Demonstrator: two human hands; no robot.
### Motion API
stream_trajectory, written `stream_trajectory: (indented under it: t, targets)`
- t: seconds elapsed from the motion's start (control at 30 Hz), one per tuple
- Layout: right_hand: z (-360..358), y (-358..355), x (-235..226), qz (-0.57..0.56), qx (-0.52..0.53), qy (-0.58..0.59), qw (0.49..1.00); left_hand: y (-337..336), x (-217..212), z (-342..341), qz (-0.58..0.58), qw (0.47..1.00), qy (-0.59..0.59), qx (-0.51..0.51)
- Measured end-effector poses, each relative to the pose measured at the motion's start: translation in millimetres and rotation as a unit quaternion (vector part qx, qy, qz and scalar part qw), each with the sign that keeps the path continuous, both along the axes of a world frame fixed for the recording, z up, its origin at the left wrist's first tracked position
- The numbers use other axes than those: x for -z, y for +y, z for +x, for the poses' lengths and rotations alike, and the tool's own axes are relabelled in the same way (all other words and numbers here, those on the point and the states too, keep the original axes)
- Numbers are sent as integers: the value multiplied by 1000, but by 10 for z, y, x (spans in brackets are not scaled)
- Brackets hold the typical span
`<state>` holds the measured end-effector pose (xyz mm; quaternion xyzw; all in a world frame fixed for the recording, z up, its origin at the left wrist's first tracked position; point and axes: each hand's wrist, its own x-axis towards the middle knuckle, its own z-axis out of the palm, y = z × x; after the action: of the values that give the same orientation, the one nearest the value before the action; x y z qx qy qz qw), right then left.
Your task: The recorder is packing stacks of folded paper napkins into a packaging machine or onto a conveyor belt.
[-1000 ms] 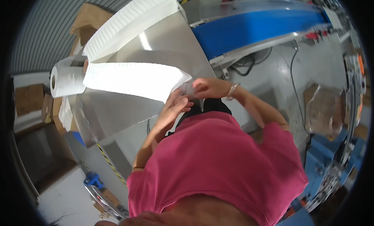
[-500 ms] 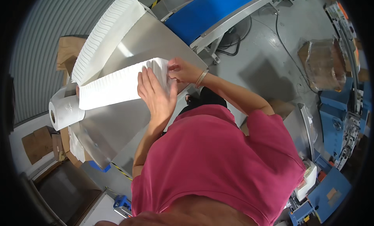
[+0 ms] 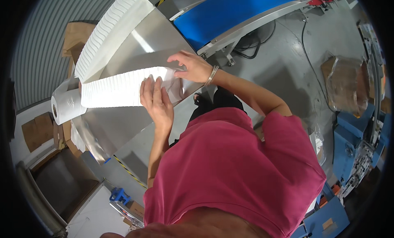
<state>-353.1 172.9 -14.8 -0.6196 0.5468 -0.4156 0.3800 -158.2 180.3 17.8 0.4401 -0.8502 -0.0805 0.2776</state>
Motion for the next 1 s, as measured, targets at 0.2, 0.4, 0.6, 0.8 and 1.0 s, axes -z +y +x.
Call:
stream_trajectory:
  t: [0.2,0.4,0.6,0.8,1.0]
  targets:
    - [-166,-161,23,-25,-136,-16,990,24,-63,-22,-2,1000,-5,-3]
    - [-682,-378,253,86,16,6,996,14,4,-37,-5,995,15,-103]
    - [-2062,-785,615,161,333,114,922,2,38,-59,-21,994,31,-98]
    - [-1976,-684,474,-141,361,466,795,-6,46,-35,-21,994,26,-108]
    - [-421,-386,-112,12,-166,-14,986,-29,70,-2,-36,995,17,-90]
